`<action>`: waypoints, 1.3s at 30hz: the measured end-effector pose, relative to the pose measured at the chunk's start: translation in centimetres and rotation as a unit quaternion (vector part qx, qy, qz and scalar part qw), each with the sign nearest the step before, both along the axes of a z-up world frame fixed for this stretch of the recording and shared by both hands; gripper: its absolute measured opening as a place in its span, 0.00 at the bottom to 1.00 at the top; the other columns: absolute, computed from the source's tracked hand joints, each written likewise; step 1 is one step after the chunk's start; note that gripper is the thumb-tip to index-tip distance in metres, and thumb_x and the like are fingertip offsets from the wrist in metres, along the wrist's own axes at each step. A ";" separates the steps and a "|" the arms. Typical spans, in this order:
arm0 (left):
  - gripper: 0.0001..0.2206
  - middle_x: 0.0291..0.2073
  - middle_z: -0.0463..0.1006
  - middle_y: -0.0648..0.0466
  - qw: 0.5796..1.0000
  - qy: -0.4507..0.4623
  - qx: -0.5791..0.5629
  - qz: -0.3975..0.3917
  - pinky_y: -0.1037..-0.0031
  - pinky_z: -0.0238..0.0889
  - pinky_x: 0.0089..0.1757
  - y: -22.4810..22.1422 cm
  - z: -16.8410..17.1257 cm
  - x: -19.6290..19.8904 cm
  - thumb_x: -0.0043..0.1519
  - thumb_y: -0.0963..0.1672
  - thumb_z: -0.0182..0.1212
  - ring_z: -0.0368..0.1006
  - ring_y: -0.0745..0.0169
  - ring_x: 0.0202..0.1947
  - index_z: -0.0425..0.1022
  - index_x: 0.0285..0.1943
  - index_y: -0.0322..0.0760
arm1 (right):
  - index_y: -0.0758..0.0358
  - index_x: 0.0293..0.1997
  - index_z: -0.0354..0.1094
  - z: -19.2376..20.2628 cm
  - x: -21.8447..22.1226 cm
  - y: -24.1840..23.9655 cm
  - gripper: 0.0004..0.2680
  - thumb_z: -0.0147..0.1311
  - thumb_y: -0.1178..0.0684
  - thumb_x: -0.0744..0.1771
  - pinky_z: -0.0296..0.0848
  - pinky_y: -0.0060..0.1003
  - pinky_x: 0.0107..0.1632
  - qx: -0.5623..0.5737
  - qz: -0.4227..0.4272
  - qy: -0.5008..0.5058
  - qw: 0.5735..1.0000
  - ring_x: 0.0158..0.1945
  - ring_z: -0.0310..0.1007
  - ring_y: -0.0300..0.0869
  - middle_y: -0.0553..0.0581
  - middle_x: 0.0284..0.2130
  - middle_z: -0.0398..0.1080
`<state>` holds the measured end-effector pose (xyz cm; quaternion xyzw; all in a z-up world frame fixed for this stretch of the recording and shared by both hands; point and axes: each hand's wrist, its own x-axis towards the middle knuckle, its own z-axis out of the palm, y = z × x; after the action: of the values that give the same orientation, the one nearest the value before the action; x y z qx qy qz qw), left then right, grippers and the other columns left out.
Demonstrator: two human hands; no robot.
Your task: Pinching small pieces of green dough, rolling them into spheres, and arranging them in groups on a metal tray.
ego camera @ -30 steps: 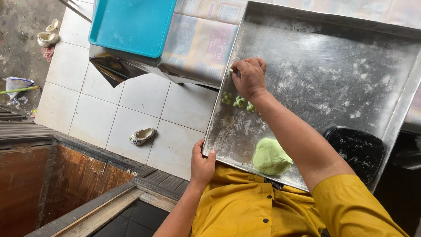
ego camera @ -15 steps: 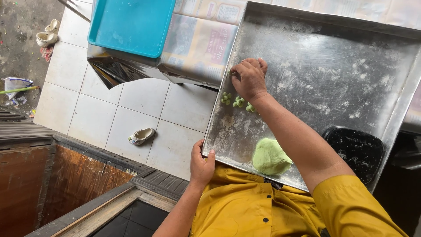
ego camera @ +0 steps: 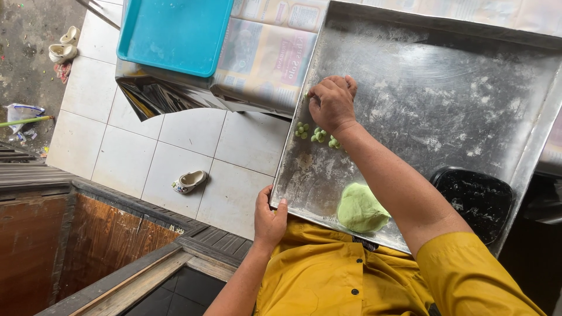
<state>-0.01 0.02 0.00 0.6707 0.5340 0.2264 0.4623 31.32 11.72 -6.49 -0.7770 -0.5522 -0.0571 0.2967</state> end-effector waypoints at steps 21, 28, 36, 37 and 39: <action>0.24 0.54 0.73 0.39 0.993 0.078 -0.068 -0.059 0.51 0.66 0.53 3.8 2.3 3.6 0.61 0.48 0.58 0.73 0.33 0.54 0.65 0.66 0.37 | 0.59 0.57 0.72 20.8 -0.6 -21.3 0.16 0.57 0.42 0.67 0.71 0.50 0.63 -0.453 0.158 0.276 0.833 0.58 0.76 0.51 0.59 0.49 0.77; 0.15 0.46 0.77 0.37 0.997 0.036 0.013 -0.065 0.51 0.70 0.48 3.8 1.7 2.7 0.70 0.46 0.48 0.75 0.29 0.48 0.72 0.60 0.35 | 0.54 0.59 0.72 11.5 1.2 -12.6 0.15 0.59 0.43 0.68 0.67 0.49 0.63 -0.181 0.163 0.171 0.955 0.60 0.71 0.51 0.57 0.48 0.76; 0.19 0.54 0.72 0.38 0.974 0.032 0.211 -0.080 0.53 0.58 0.59 3.6 0.1 2.5 0.66 0.46 0.58 0.67 0.32 0.59 0.70 0.63 0.32 | 0.59 0.44 0.76 17.5 0.9 -16.4 0.08 0.52 0.51 0.68 0.75 0.51 0.48 -0.317 0.188 0.232 0.900 0.42 0.78 0.56 0.59 0.36 0.76; 0.19 0.54 0.72 0.38 0.975 0.032 0.201 -0.089 0.53 0.58 0.59 2.8 0.5 3.0 0.66 0.46 0.58 0.67 0.32 0.59 0.70 0.63 0.32 | 0.59 0.44 0.76 17.2 1.0 -18.5 0.08 0.52 0.51 0.68 0.75 0.51 0.48 -0.324 0.179 0.239 0.898 0.42 0.78 0.56 0.59 0.36 0.76; 0.20 0.59 0.70 0.48 0.927 0.099 0.352 -0.087 0.61 0.51 0.60 1.6 1.1 4.4 0.62 0.50 0.59 0.65 0.48 0.61 0.73 0.63 0.43 | 0.55 0.41 0.73 16.7 1.3 -22.5 0.09 0.57 0.44 0.65 0.77 0.50 0.46 -0.371 0.178 0.224 0.884 0.42 0.80 0.52 0.57 0.35 0.76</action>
<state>4.39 1.67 1.13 0.8529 0.4029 0.2913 0.1596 32.61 -10.80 10.24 -0.7112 -0.5809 0.3809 0.1081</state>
